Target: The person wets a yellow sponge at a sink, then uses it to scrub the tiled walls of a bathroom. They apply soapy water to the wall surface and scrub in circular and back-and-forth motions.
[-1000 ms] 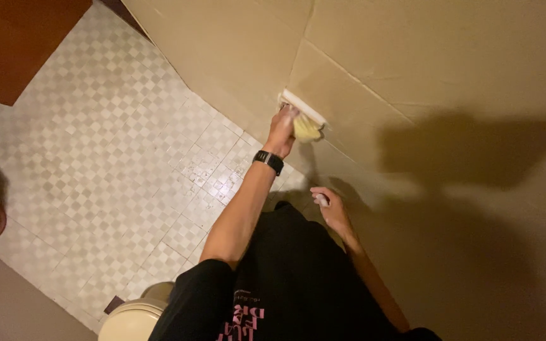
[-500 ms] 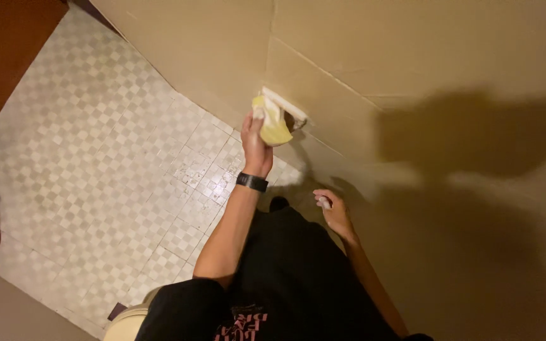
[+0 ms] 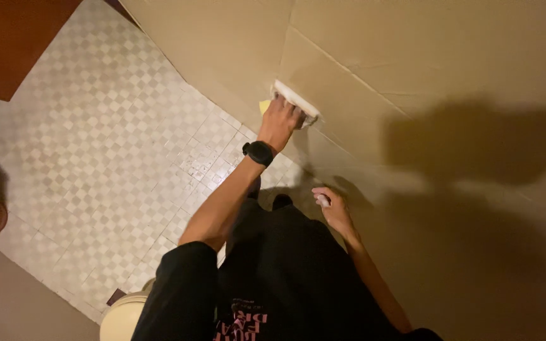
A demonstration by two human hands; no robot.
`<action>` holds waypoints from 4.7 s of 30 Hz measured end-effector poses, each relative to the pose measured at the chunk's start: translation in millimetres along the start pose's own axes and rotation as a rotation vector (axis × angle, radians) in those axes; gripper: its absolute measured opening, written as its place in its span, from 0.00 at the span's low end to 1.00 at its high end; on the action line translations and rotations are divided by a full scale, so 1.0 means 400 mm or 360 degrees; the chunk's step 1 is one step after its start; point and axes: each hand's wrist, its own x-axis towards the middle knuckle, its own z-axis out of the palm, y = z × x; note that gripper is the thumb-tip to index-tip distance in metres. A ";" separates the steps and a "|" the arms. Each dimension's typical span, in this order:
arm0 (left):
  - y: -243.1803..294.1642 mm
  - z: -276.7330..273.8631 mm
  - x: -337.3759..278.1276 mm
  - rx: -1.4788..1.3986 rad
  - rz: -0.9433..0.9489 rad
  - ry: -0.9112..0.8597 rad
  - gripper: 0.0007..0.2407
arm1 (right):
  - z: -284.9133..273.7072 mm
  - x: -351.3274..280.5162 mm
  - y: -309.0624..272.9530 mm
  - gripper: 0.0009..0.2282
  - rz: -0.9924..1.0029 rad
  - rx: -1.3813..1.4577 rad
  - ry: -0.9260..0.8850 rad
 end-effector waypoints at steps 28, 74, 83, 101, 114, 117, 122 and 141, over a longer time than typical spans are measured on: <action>0.352 -0.218 0.236 -0.1119 -0.1153 0.0927 0.19 | -0.029 -0.062 0.041 0.11 -0.0043 -0.0249 -0.0039; -0.028 -0.278 -1.071 -0.1964 -0.3290 -0.0090 0.22 | -0.165 0.082 -0.290 0.17 -0.1736 -0.2830 0.0934; -0.012 -0.412 -1.063 -0.1257 -0.3585 -0.0395 0.13 | -0.327 -0.133 -0.730 0.43 -0.1436 -0.3312 0.1458; 0.105 -0.248 -1.159 -0.1580 -0.3163 -0.0518 0.13 | -0.499 -0.074 -0.356 0.12 -0.1920 -0.1814 0.1871; 0.173 -0.216 -1.067 -0.1629 -0.2950 -0.0522 0.15 | -0.287 0.020 -0.286 0.05 -0.2081 -0.2175 0.0809; 0.174 -0.229 -1.098 -0.1602 -0.2926 -0.0543 0.13 | -0.342 -0.014 -0.265 0.10 -0.1977 -0.2302 0.0929; 0.173 -0.238 -1.175 -0.1568 -0.3025 -0.0576 0.16 | -0.503 -0.075 -0.393 0.14 -0.2072 -0.1774 0.1868; 0.281 -0.151 -0.547 -0.1906 -0.2432 -0.0801 0.11 | -0.469 -0.121 -0.268 0.20 -0.1443 -0.2218 0.2164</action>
